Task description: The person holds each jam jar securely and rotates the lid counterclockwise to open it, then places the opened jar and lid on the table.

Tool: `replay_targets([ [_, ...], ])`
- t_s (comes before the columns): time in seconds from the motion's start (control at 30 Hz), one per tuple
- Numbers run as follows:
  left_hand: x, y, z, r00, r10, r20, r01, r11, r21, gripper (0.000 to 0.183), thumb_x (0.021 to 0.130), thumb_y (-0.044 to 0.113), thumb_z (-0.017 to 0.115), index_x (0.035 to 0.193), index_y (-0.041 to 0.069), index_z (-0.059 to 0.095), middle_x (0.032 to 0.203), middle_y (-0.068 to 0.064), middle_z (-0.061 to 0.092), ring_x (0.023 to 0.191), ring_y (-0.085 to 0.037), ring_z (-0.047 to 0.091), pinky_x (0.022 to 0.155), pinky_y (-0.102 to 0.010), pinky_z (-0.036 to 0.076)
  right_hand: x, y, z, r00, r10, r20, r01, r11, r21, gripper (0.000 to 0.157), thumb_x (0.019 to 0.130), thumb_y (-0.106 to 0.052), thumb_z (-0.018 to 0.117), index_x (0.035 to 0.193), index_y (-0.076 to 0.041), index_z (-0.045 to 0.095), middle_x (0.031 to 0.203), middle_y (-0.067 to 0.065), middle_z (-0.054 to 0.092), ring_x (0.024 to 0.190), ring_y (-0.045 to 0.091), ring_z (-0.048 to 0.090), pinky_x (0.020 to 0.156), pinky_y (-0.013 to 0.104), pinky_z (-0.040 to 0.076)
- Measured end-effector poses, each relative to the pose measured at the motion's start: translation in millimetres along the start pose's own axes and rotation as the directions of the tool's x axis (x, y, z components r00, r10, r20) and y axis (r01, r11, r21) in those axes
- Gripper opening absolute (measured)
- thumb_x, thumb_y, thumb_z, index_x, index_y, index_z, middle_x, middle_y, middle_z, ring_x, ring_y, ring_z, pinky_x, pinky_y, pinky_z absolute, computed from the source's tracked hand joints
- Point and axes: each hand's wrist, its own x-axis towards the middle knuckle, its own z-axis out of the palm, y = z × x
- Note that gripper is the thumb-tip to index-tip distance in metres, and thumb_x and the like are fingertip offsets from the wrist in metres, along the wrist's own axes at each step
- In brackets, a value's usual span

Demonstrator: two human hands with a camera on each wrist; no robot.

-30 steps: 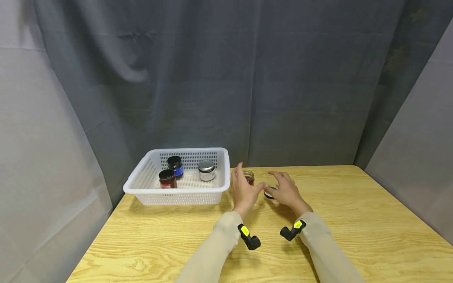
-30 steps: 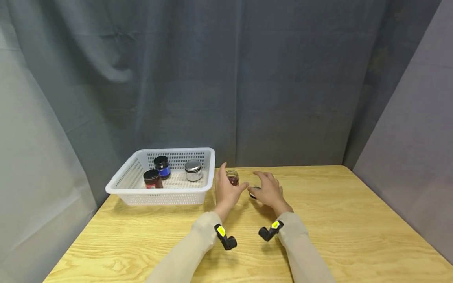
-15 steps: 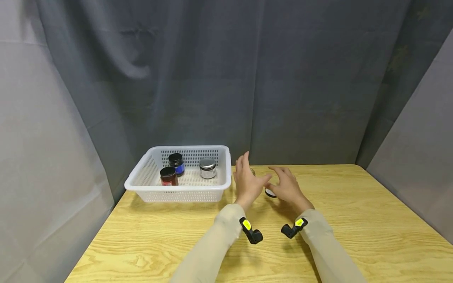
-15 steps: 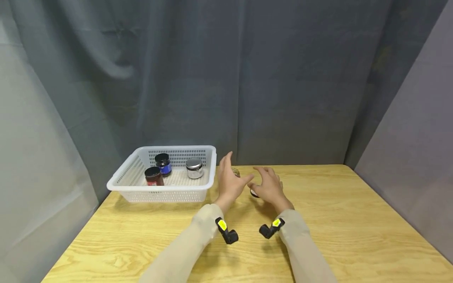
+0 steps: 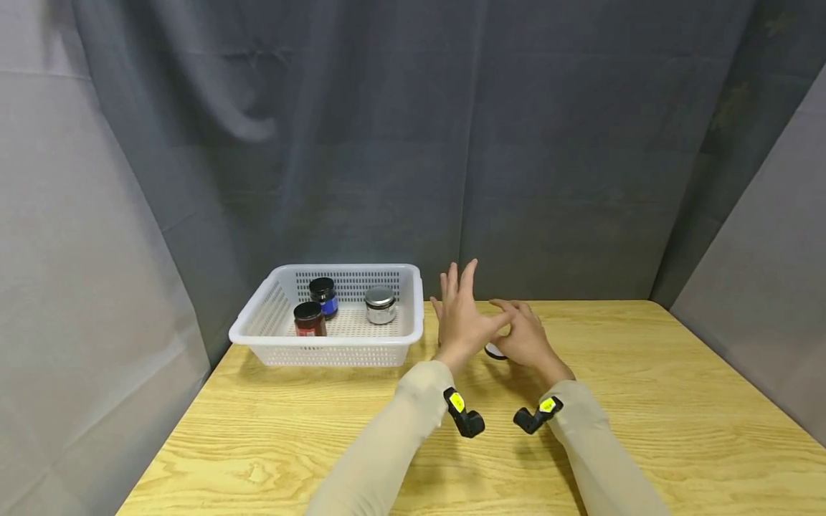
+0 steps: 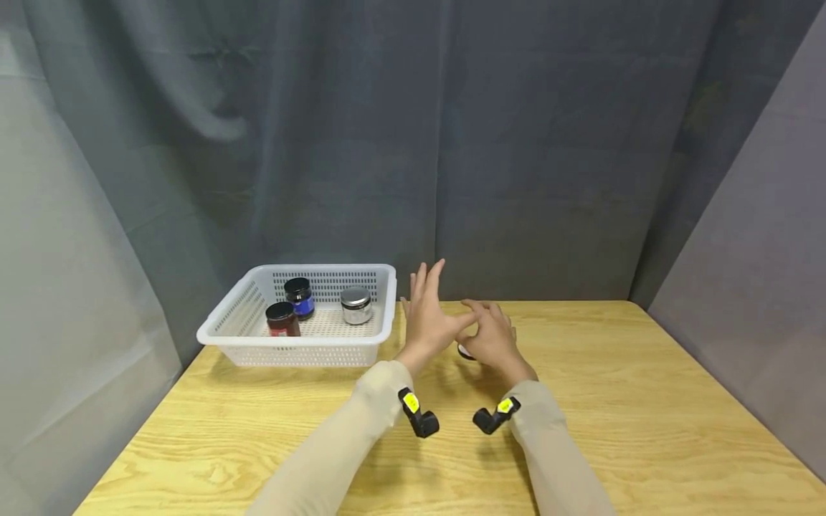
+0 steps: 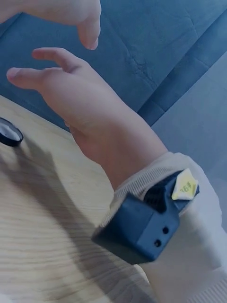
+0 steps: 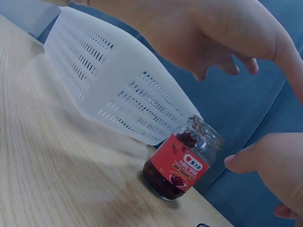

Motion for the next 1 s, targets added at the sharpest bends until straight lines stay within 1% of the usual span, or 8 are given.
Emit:
replay_targets([
  [0.2,8.9,-1.6,-18.1,0.999,0.043,-0.004,-0.042,0.997,0.064,0.109,0.076,0.048,0.091,0.163,0.034,0.027,0.171,-0.010,0.012,0.156,-0.035,0.004,0.114,-0.075,0.007,0.5,-5.9,-2.6,0.999,0.031,0.026,-0.032,0.999,0.025,0.068,0.094,-0.028,0.076,0.153,-0.008,0.048,0.153,0.028,0.036,0.134,0.056,0.038,0.104,0.075,0.032],
  [0.37,19.0,-9.4,-44.8,0.998,0.054,-0.011,-0.052,0.992,0.112,0.109,0.076,0.051,0.091,0.163,0.032,0.029,0.171,-0.010,0.013,0.156,-0.034,0.005,0.115,-0.073,0.005,0.8,-14.6,-5.2,0.999,0.021,0.024,-0.022,0.999,0.033,0.069,0.096,-0.035,0.073,0.155,-0.010,0.046,0.155,0.027,0.033,0.135,0.056,0.037,0.104,0.075,0.033],
  [0.53,28.5,-23.0,-75.5,0.998,0.038,-0.043,-0.031,0.990,0.135,0.108,0.077,0.051,0.090,0.163,0.030,0.028,0.171,-0.008,0.014,0.156,-0.032,0.009,0.116,-0.072,0.004,2.2,-32.1,-7.1,0.998,-0.049,-0.024,0.050,0.998,0.048,0.064,0.097,-0.029,0.074,0.153,-0.010,0.048,0.153,0.027,0.035,0.135,0.052,0.039,0.104,0.072,0.036],
  [0.67,32.8,-41.4,-102.1,0.998,0.024,-0.056,-0.016,0.990,0.137,0.105,0.079,0.047,0.090,0.163,0.027,0.030,0.170,-0.008,0.019,0.156,-0.030,0.012,0.116,-0.072,0.005,1.5,-55.5,-4.2,0.988,-0.141,-0.059,0.146,0.985,0.091,0.058,0.098,-0.024,0.074,0.149,-0.008,0.052,0.151,0.024,0.040,0.134,0.046,0.044,0.104,0.066,0.040],
  [0.83,36.1,-63.4,-132.5,0.999,-0.001,-0.042,0.006,0.991,0.136,0.103,0.080,0.045,0.090,0.162,0.026,0.031,0.168,-0.008,0.023,0.154,-0.028,0.020,0.117,-0.071,0.003,-2.0,-87.3,-0.5,0.950,-0.298,-0.098,0.309,0.942,0.130,0.050,0.097,-0.021,0.074,0.143,-0.006,0.059,0.147,0.019,0.050,0.132,0.038,0.051,0.103,0.058,0.046],
  [0.9,36.4,-72.8,-144.0,0.999,-0.014,-0.049,0.020,0.990,0.140,0.103,0.079,0.044,0.091,0.162,0.025,0.033,0.168,-0.009,0.024,0.153,-0.029,0.023,0.117,-0.071,0.002,-3.2,-97.6,4.3,0.924,-0.368,-0.104,0.380,0.915,0.139,0.046,0.098,-0.018,0.073,0.140,-0.005,0.061,0.145,0.019,0.053,0.115,0.031,0.062,0.093,0.050,0.054],
  [0.97,36.1,-81.5,-153.7,0.998,-0.028,-0.057,0.036,0.989,0.146,0.102,0.078,0.043,0.091,0.161,0.024,0.034,0.167,-0.010,0.025,0.151,-0.030,0.026,0.116,-0.072,0.003,-6.1,-106.3,9.1,0.901,-0.422,-0.098,0.432,0.892,0.132,0.043,0.100,-0.017,0.071,0.139,-0.003,0.062,0.145,0.018,0.054,0.095,0.022,0.066,0.081,0.041,0.057],
  [1.0,35.9,-85.1,-157.6,0.998,-0.037,-0.058,0.046,0.988,0.150,0.102,0.078,0.044,0.091,0.161,0.024,0.035,0.167,-0.010,0.025,0.151,-0.031,0.028,0.116,-0.072,0.003,-7.9,-108.9,12.0,0.895,-0.437,-0.090,0.445,0.888,0.114,0.041,0.101,-0.017,0.069,0.139,-0.003,0.062,0.145,0.017,0.055,0.094,0.022,0.066,0.082,0.041,0.057],
])
